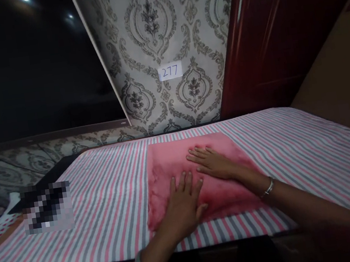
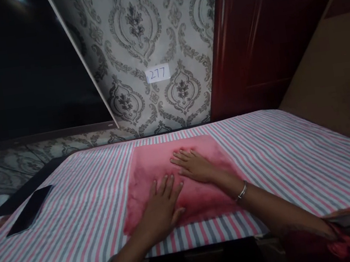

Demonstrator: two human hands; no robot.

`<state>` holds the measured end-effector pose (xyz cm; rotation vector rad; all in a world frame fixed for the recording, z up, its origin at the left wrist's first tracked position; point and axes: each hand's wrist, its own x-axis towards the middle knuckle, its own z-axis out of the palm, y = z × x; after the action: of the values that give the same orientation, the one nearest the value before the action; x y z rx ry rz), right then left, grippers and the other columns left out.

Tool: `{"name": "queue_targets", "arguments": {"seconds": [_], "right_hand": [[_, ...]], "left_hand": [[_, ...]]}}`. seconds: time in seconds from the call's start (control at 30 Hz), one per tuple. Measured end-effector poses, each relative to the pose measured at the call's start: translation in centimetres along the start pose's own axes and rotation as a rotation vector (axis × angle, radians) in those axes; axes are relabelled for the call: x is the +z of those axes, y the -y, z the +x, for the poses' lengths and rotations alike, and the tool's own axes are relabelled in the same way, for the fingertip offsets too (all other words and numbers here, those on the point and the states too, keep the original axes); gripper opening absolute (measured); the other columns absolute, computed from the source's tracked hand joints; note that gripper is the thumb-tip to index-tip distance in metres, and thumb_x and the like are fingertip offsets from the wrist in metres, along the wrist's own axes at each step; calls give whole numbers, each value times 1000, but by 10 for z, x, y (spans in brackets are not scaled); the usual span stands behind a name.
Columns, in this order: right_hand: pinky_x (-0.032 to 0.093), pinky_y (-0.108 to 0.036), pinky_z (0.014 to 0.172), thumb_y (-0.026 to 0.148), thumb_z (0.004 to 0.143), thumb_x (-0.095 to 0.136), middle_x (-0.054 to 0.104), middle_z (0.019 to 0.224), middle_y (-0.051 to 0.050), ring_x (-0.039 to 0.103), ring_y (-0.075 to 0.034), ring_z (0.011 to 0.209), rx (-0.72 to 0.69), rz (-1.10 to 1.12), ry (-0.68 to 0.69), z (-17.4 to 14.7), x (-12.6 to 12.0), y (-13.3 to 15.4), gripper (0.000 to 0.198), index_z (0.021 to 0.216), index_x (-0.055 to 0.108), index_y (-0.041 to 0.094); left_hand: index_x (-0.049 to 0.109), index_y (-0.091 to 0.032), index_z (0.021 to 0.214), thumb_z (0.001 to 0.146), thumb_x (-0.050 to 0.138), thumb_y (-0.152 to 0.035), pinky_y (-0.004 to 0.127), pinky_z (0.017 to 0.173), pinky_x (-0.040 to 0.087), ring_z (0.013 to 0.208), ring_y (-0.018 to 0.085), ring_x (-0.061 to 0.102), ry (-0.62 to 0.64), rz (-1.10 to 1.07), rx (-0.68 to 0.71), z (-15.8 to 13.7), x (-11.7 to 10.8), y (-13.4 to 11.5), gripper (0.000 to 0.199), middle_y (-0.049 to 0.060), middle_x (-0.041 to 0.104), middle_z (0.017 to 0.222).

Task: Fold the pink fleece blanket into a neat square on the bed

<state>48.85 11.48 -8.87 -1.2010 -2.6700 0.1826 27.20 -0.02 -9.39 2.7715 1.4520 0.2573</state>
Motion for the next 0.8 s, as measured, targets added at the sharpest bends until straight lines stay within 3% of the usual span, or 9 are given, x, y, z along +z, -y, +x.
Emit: {"name": "queue_targets", "arguments": {"seconds": [0.17,0.43,0.6,0.8], "right_hand": [[19,-60,123,50,105,35,27,170,-4,17,-28,158,70,-75,-10,19,-5,-32,58,162,32,37],[31,-61,117,51,105,29,35,167,-6,32,-34,152,479,-88,-22,34,-8,-81,59,161,37,32],[36,-58,116,54,105,26,38,165,-7,34,-33,150,509,-62,-92,31,1,-83,61,160,38,30],[33,-57,118,53,106,25,34,167,-7,31,-33,152,529,-42,-58,31,-6,-79,61,161,36,29]], "left_hand": [[35,-28,160,97,59,-44,71,122,19,157,39,20,-21,1,5,-1,5,3,69,17,25,169],[32,-30,161,96,61,-41,70,122,21,157,38,19,5,-31,-6,-4,5,2,71,16,23,170],[31,-31,161,97,60,-41,71,122,21,157,38,19,2,-46,3,-5,5,3,71,15,23,170],[33,-29,160,97,59,-39,70,123,20,157,38,21,-10,-49,-11,-3,3,1,69,16,24,170]]}}
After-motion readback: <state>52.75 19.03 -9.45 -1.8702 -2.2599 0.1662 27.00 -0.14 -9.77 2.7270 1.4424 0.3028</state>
